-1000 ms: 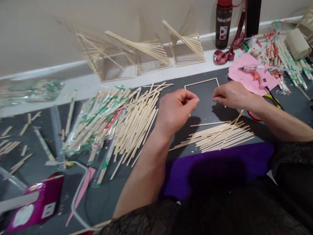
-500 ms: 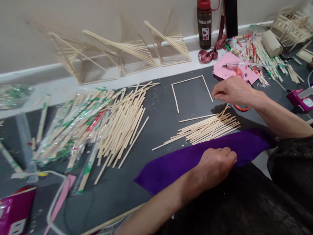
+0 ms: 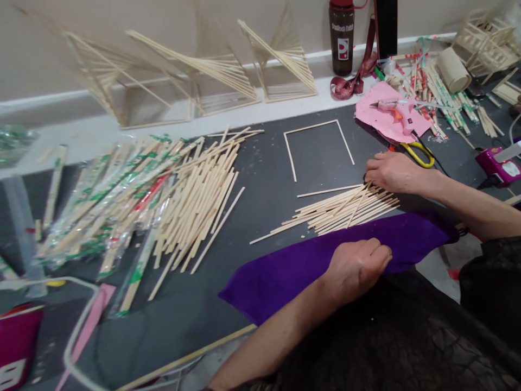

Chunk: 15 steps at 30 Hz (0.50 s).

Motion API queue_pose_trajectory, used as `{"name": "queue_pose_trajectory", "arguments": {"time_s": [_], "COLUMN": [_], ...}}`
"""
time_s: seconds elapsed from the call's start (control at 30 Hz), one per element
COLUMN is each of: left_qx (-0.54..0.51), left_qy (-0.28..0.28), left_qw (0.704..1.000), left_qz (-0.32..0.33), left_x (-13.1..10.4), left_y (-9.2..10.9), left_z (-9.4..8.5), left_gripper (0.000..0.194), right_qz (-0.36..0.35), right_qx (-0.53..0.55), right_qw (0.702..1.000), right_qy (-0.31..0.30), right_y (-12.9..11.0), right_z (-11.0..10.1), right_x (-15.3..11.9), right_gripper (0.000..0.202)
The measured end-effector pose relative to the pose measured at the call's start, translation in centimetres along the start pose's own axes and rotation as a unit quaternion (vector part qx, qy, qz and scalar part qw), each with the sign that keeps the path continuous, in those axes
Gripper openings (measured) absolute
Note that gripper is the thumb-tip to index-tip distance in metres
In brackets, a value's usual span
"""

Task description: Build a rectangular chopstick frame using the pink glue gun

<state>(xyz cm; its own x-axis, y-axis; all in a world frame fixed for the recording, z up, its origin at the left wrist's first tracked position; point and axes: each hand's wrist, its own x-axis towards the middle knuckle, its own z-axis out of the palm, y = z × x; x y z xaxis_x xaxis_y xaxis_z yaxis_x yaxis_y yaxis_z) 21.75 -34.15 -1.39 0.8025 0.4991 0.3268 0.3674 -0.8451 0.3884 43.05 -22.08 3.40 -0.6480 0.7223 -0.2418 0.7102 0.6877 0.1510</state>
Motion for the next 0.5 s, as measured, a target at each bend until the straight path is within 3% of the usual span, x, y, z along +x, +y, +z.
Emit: {"name": "queue_pose_trajectory", "arguments": {"time_s": [0.1,0.2,0.27,0.33,0.4,0.5], "left_qx": [-0.03,-0.094,-0.163,-0.241,-0.313,-0.439], "left_qy": [0.002,0.015,0.031,0.054,0.088,0.17], "left_qw": [1.0,0.995,0.985,0.963,0.917,0.792], "left_qz": [-0.009,-0.018,-0.04,-0.107,-0.229,-0.389], "left_x": [-0.2,-0.4,-0.2,0.4,1.3,2.8], "left_y": [0.0,0.1,0.0,-0.7,-2.0,-4.7], "left_z": [0.0,-0.4,-1.3,-2.9,-4.8,-7.1], "left_gripper": [0.035,0.033,0.028,0.02,0.013,0.015], "right_qz": [-0.02,-0.007,0.025,0.053,0.069,0.075], "right_qx": [0.014,0.098,0.2,0.329,0.466,0.628], "right_qw": [0.999,0.993,0.975,0.938,0.879,0.773], "right_qy": [0.026,0.071,0.095,0.092,0.071,0.042], "right_y": [0.7,1.5,1.8,1.6,1.0,-0.3], "right_z": [0.4,0.1,-0.5,-1.2,-1.6,-1.6], "right_x": [0.1,-0.3,-0.5,-0.3,0.4,1.9], "right_gripper": [0.026,0.023,0.017,0.011,0.012,0.016]}}
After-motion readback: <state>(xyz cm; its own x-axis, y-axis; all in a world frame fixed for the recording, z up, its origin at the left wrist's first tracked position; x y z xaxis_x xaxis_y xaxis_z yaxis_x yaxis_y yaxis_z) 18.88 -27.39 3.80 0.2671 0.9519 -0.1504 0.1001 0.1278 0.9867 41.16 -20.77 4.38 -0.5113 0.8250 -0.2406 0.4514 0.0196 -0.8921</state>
